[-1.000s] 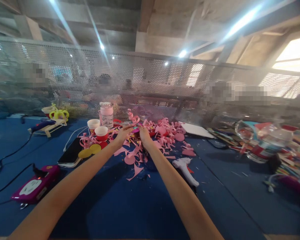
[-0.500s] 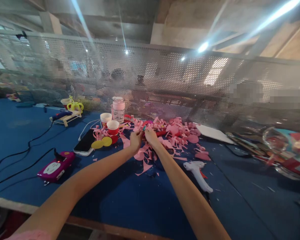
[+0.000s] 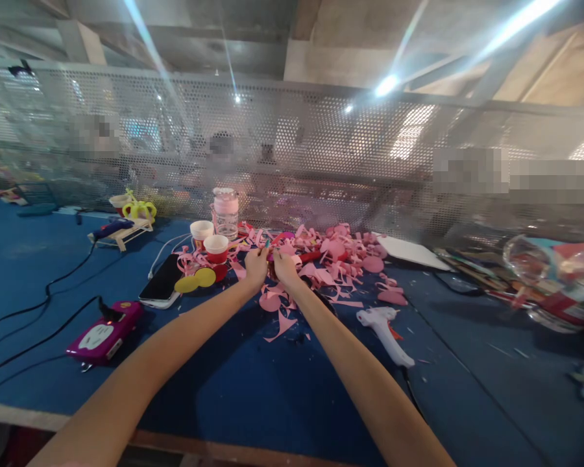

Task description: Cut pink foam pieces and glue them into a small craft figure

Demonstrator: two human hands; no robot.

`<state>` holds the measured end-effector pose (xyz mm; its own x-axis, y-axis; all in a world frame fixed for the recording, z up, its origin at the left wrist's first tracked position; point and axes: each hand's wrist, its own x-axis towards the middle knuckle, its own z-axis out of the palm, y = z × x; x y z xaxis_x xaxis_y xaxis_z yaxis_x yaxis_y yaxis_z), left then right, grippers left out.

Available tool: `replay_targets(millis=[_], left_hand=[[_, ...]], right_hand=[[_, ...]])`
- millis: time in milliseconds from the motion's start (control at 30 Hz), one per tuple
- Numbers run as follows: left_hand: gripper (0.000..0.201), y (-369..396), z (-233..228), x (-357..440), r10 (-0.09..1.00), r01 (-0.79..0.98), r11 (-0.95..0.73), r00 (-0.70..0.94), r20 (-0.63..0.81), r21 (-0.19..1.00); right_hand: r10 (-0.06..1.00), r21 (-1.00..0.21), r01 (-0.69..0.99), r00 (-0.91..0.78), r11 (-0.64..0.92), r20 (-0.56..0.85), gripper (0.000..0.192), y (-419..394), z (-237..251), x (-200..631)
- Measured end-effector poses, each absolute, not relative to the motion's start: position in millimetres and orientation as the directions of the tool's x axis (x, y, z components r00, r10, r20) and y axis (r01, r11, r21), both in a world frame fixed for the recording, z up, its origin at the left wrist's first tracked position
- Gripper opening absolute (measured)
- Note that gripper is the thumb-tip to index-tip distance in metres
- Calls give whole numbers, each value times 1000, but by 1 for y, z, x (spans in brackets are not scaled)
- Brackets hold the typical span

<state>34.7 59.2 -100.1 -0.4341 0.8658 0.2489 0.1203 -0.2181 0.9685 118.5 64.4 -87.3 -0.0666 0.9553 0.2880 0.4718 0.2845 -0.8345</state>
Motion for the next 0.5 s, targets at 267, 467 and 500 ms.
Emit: replay_targets(millis=[267, 467, 500], left_hand=[[26, 56, -102, 32, 857, 254, -164, -442, 266, 953], [27, 53, -101, 27, 861, 332, -131, -429, 273, 934], [26, 55, -100, 22, 857, 341, -125, -436, 274, 932]], right_hand=[[982, -905, 400, 49, 146, 180, 31, 57, -96, 112], [988, -950, 291, 65, 114, 139, 26, 54, -109, 111], [988, -957, 265, 58, 121, 141, 27, 53, -111, 112]])
